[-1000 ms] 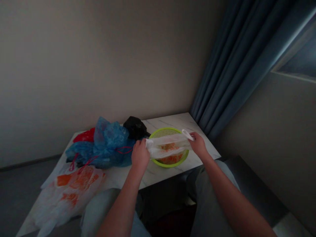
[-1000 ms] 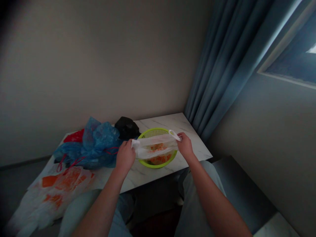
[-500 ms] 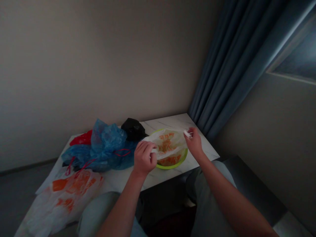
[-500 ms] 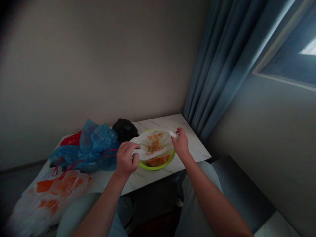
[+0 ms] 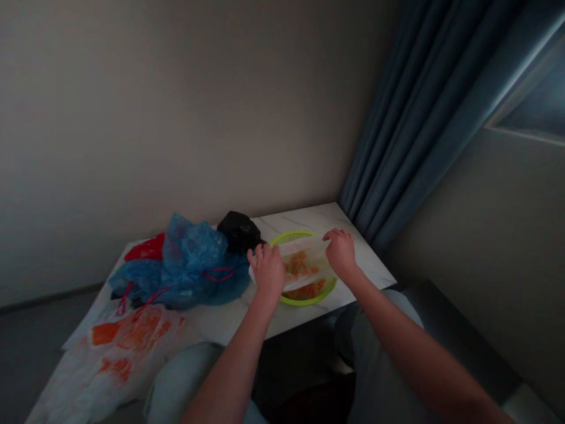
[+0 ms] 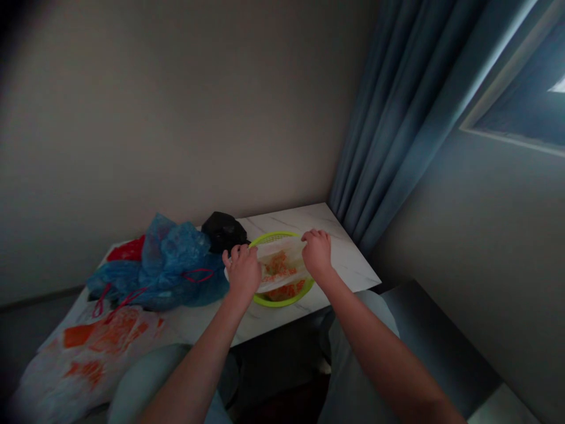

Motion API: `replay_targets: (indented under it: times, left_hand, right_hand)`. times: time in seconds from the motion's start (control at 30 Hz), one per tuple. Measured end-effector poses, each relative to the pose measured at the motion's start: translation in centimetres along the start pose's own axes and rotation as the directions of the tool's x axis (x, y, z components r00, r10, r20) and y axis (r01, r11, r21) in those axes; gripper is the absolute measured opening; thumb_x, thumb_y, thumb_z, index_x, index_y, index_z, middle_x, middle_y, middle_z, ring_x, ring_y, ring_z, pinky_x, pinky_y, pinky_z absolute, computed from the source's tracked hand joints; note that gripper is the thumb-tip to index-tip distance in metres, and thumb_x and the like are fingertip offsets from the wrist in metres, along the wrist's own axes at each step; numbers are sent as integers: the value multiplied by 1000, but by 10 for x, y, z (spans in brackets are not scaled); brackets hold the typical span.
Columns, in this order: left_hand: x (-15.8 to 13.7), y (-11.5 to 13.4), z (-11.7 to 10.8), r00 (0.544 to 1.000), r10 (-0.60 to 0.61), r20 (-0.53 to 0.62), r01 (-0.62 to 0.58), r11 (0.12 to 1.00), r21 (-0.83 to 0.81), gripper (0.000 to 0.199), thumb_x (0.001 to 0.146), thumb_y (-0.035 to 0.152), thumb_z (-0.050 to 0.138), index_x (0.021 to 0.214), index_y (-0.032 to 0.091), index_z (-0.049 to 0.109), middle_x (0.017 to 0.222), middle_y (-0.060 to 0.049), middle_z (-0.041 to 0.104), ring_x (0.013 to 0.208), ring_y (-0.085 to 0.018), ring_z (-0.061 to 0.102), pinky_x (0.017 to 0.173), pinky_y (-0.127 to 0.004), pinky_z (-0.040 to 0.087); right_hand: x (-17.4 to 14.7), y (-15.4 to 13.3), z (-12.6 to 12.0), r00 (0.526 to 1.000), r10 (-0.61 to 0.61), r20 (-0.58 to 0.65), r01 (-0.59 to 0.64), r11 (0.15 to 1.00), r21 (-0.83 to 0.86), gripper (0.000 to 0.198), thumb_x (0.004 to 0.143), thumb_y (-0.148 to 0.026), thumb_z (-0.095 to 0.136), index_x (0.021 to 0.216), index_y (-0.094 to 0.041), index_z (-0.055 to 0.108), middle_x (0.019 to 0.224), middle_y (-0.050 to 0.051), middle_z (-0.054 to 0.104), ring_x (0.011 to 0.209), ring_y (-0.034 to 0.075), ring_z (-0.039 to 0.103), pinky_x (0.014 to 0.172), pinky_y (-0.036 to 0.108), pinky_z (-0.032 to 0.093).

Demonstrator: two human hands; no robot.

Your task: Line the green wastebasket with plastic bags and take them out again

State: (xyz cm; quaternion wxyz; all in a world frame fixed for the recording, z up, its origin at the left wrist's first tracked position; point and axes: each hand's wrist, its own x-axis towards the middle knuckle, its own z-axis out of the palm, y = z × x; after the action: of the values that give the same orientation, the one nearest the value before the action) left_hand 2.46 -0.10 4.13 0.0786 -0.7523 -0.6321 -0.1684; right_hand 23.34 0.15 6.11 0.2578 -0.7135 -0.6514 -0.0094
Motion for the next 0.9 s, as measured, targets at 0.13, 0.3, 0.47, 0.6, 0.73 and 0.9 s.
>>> replay_targets:
  times: [0.13,0.3,0.47,0.6,0.73,0.9]
  left_hand:
    - [8,-9,1,995,-53,88,54,998,-12,39,93,11,35,122,14,61,115,-17,62,107,-33,57,85,-44,47]
    - [20,-28,0,995,-1,102,11,995,-104,32,97,17,35,109,15,65,107,-14,63,99,-28,59,87,-39,46]
    - [26,-40,11,999,-13,47,17,995,-95,34,99,27,36,103,18,69,109,-13,65,104,-30,57,86,-40,45]
    - [37,-42,22,998,-19,58,26,993,-114,38,100,26,34,100,15,70,105,-14,68,104,-31,58,88,-41,44]
    - [56,-47,26,990,-13,137,40,980,-197,34,99,27,37,98,15,69,99,-15,71,97,-29,63,84,-37,44]
    - [76,-61,39,963,-124,238,219,877,-428,20,93,31,52,104,19,65,87,-8,72,79,-23,66,71,-30,43]
  right_hand:
    - [3,8,8,978,49,203,-48,999,-8,33,87,-5,43,102,-17,70,97,10,74,88,22,65,79,32,41]
    - [4,6,8,972,30,234,-21,999,-40,39,91,-27,55,128,-17,57,110,11,69,88,23,66,77,32,44]
    - [12,15,11,951,-73,300,112,987,-113,28,91,-35,59,112,-19,67,117,11,63,90,22,64,78,32,46]
    - [20,23,20,948,-94,304,138,982,-127,23,96,-28,51,94,-17,71,107,13,66,98,24,63,82,31,45]
    - [30,27,29,971,27,240,-16,999,-47,26,99,-31,48,101,-18,70,100,12,71,89,22,65,77,30,43]
    - [50,37,42,962,146,229,-170,982,86,27,95,-39,56,93,-17,71,92,11,74,82,22,66,72,28,43]
